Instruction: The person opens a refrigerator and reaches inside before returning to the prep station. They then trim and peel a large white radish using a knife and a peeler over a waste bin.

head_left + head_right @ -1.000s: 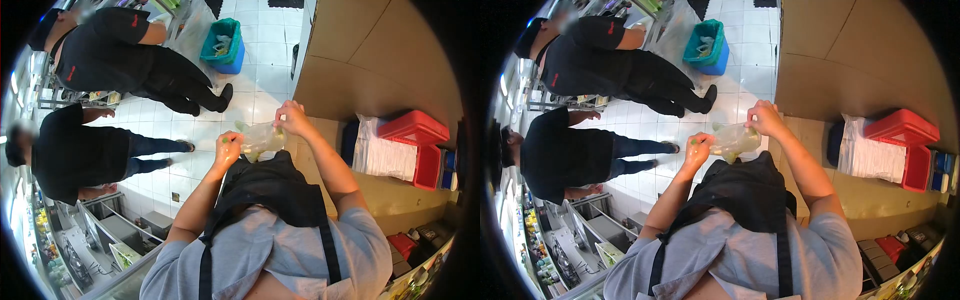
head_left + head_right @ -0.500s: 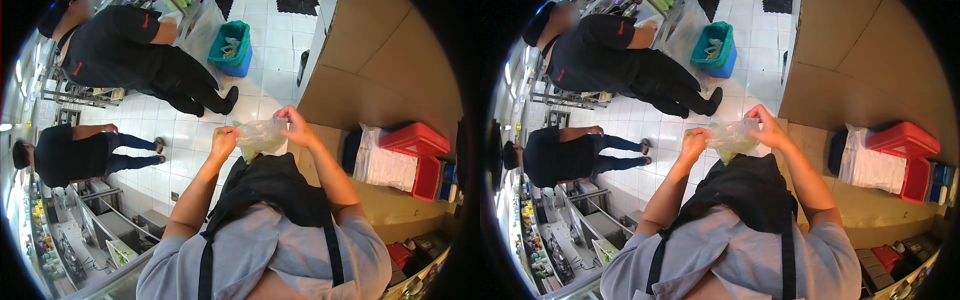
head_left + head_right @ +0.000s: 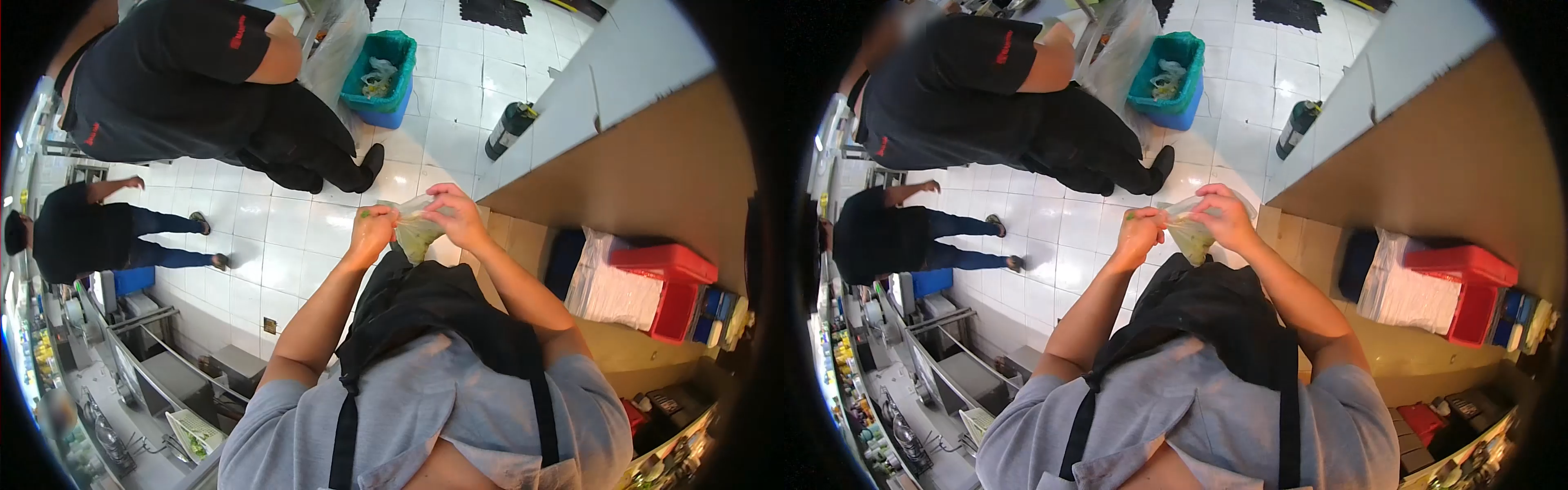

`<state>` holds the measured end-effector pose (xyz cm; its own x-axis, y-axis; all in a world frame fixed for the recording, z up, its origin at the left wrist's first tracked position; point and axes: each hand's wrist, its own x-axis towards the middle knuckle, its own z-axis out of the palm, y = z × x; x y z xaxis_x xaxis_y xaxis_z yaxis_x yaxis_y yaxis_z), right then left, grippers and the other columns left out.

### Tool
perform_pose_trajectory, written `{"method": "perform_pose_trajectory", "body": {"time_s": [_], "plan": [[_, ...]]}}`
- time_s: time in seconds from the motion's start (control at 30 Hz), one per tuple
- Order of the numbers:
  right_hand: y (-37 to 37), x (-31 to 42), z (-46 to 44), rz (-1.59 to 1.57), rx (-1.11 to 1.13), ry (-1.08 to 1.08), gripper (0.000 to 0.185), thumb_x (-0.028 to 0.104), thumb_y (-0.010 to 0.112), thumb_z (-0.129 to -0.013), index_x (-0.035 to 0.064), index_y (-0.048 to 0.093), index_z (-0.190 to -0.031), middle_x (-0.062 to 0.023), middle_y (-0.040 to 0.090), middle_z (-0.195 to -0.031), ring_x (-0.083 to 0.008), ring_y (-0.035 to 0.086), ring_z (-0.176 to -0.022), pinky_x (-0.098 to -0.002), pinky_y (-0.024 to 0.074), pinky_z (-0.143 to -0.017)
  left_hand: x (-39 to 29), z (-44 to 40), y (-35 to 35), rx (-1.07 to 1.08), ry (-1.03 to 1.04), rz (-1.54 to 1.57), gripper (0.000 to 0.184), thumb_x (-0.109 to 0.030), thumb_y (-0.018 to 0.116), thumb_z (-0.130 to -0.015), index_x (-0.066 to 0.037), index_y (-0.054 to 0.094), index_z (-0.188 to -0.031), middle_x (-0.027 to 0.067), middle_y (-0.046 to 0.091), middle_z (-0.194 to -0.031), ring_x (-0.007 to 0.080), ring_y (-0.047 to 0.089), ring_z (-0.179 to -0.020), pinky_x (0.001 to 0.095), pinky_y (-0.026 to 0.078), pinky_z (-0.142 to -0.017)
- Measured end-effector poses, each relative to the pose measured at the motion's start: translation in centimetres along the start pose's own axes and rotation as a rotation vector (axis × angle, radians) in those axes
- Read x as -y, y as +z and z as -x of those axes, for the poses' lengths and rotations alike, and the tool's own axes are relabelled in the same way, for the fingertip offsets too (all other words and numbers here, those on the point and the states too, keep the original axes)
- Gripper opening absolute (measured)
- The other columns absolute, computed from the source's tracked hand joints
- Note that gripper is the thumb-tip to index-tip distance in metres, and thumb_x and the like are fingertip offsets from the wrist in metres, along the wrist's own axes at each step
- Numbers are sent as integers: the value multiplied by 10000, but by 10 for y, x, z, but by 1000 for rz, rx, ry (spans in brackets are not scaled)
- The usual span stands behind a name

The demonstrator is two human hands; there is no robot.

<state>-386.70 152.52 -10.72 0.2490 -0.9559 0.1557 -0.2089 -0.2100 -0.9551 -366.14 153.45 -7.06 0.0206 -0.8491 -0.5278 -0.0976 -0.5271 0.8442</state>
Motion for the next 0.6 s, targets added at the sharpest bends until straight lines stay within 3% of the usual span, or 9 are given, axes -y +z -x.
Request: {"method": "perform_pose_trajectory", "body": {"time_s": [0.13,0.2,0.23,0.3,0.4,0.47,0.6], "plan": [[-7,-8,-47,80,-67,38,92,80,754,-756,82,685,-817,-79,619,-1130,-278,542,-1077,-372,412,-957,-18,-41,-14,83,106,-55,205,-130,636,-874,54,677,-795,66,577,-695,127,529,-527,271,397,-471],[-9,-10,-73,100,-98,39,96,83,755,-760,82,676,-816,-81,619,-1139,-279,543,-1069,-367,413,-952,-15,-71,-20,13,550,-250,160,-103,617,-862,24,659,-775,105,560,-654,222,539,-562,352,403,-533],[-9,-7,-81,124,-95,42,106,67,742,-758,91,677,-838,-72,625,-1102,-274,540,-1063,-370,418,-936,-35,-70,-24,-2,630,-353,132,-100,628,-856,14,653,-793,141,536,-681,271,529,-610,372,402,-568],[-11,-9,-108,150,-107,39,127,51,729,-757,101,677,-861,-62,631,-1065,-269,537,-1057,-372,423,-920,-58,-81,-29,-1,634,-355,128,-95,629,-851,15,654,-792,140,537,-685,275,527,-603,370,401,-565],[-15,-11,-138,11,-103,220,126,57,696,-788,101,667,-902,-39,629,-973,-214,543,-1030,-367,389,-949,-81,-101,-32,0,627,-357,117,-84,625,-847,16,658,-797,140,538,-690,278,524,-595,366,401,-563],[-19,1,-159,376,-4,57,104,84,669,-777,115,669,-876,-46,614,-873,-203,563,-914,-364,350,-951,-95,-122,-30,0,625,-347,112,-77,619,-846,16,661,-802,141,538,-691,277,523,-592,363,401,-563],[-36,-14,-211,442,126,-80,110,97,665,-750,111,672,-859,-73,618,-827,-213,584,-824,-403,343,-938,-108,-165,-23,-59,555,-270,126,-84,616,-853,20,661,-799,134,545,-690,260,536,-588,344,403,-562]]}}
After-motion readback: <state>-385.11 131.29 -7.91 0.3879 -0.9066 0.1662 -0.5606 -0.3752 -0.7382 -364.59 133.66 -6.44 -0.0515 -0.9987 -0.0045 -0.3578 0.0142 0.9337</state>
